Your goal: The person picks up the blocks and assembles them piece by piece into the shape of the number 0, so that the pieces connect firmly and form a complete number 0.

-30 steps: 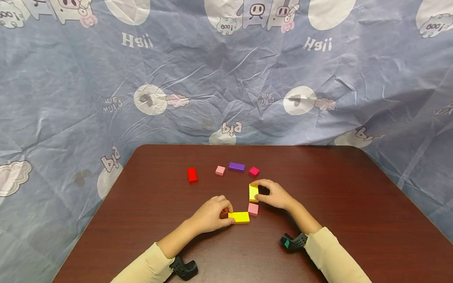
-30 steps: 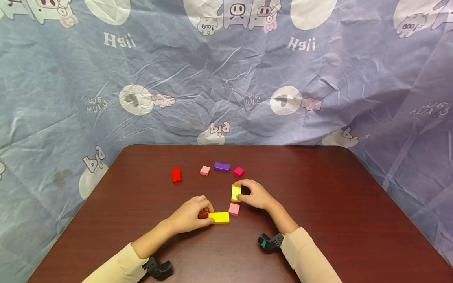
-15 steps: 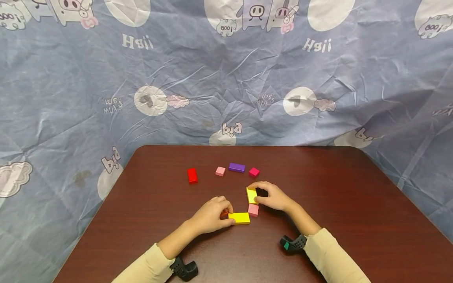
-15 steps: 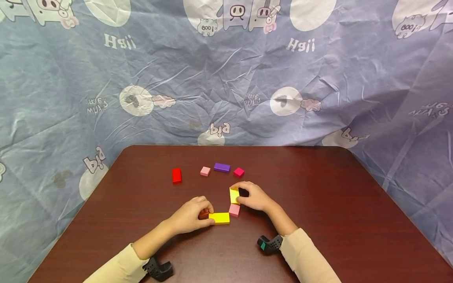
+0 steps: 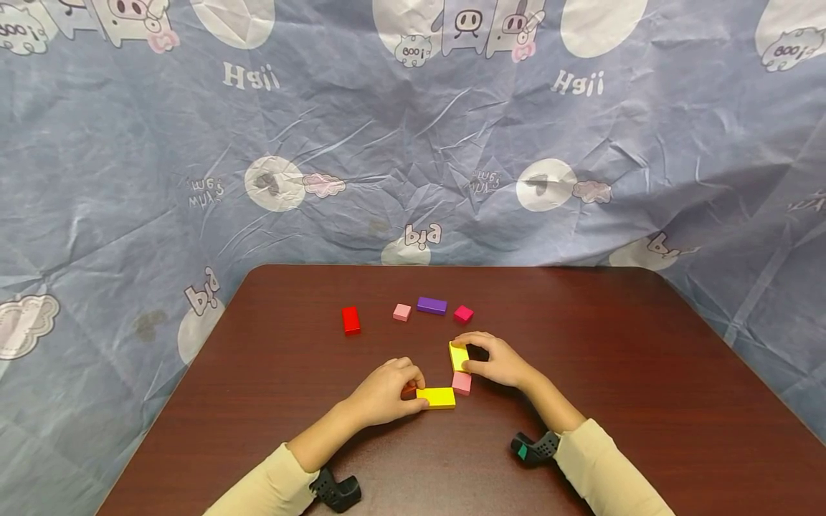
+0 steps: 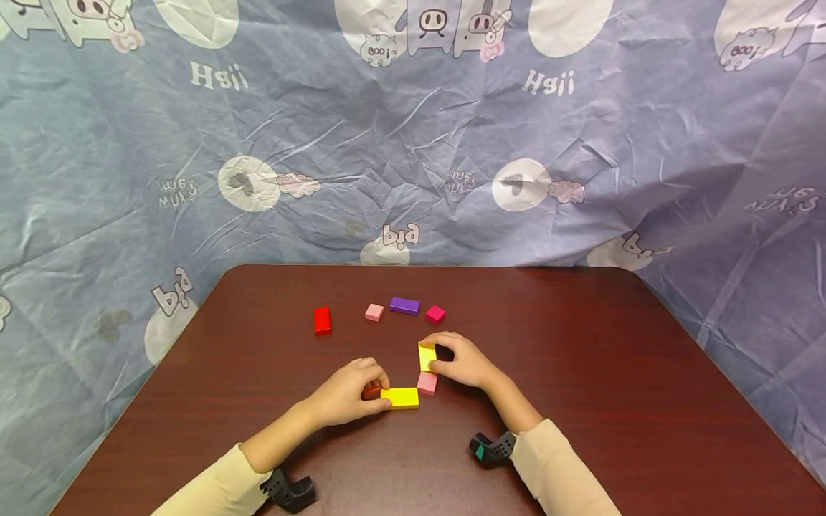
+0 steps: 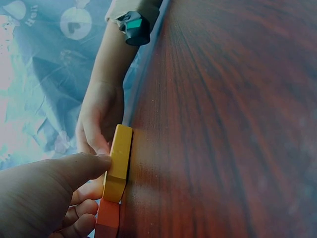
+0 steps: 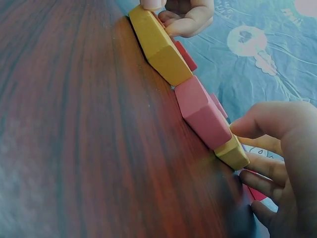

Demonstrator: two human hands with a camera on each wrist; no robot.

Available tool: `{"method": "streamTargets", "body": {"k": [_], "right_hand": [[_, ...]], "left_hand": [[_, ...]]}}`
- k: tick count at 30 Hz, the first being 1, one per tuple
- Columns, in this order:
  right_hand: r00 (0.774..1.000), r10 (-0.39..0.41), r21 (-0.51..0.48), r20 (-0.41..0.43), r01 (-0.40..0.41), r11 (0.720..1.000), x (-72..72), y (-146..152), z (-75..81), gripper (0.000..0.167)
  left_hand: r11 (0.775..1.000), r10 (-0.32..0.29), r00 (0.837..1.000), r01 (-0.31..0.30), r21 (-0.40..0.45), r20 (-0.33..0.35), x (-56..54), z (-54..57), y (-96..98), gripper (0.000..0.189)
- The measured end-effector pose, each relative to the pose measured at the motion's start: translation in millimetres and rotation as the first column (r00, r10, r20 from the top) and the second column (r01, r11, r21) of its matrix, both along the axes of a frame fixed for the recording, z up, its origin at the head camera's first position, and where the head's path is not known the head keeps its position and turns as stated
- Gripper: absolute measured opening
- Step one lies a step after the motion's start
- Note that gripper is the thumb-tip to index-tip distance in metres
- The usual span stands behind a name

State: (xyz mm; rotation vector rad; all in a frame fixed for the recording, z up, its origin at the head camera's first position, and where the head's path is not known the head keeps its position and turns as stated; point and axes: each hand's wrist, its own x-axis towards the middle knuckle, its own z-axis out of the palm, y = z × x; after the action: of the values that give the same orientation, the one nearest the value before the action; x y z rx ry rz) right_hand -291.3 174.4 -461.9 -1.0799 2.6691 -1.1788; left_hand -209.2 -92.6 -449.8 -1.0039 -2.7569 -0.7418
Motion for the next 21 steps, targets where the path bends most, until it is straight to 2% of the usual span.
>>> {"method": "streamTargets", "body": {"k": [8,21], "right_hand": [[0.999,-0.012,0.004,-0.046,0.012,1.0,0.4,-0.2,-4.1,0.039],[0.997,-0.028,-0.025,-0.071,0.026,0.999,5.4,-1.6,-4.4,0.04]], "left_hand": [[1.0,0.0,1.0,0.0,0.005,0.003,0.0,-0.1,0.0,0.021],[1.0,0.003,1.0,-0.003,0.005,0.007,-0.5,-0.5,-0.1,0.021]]}}
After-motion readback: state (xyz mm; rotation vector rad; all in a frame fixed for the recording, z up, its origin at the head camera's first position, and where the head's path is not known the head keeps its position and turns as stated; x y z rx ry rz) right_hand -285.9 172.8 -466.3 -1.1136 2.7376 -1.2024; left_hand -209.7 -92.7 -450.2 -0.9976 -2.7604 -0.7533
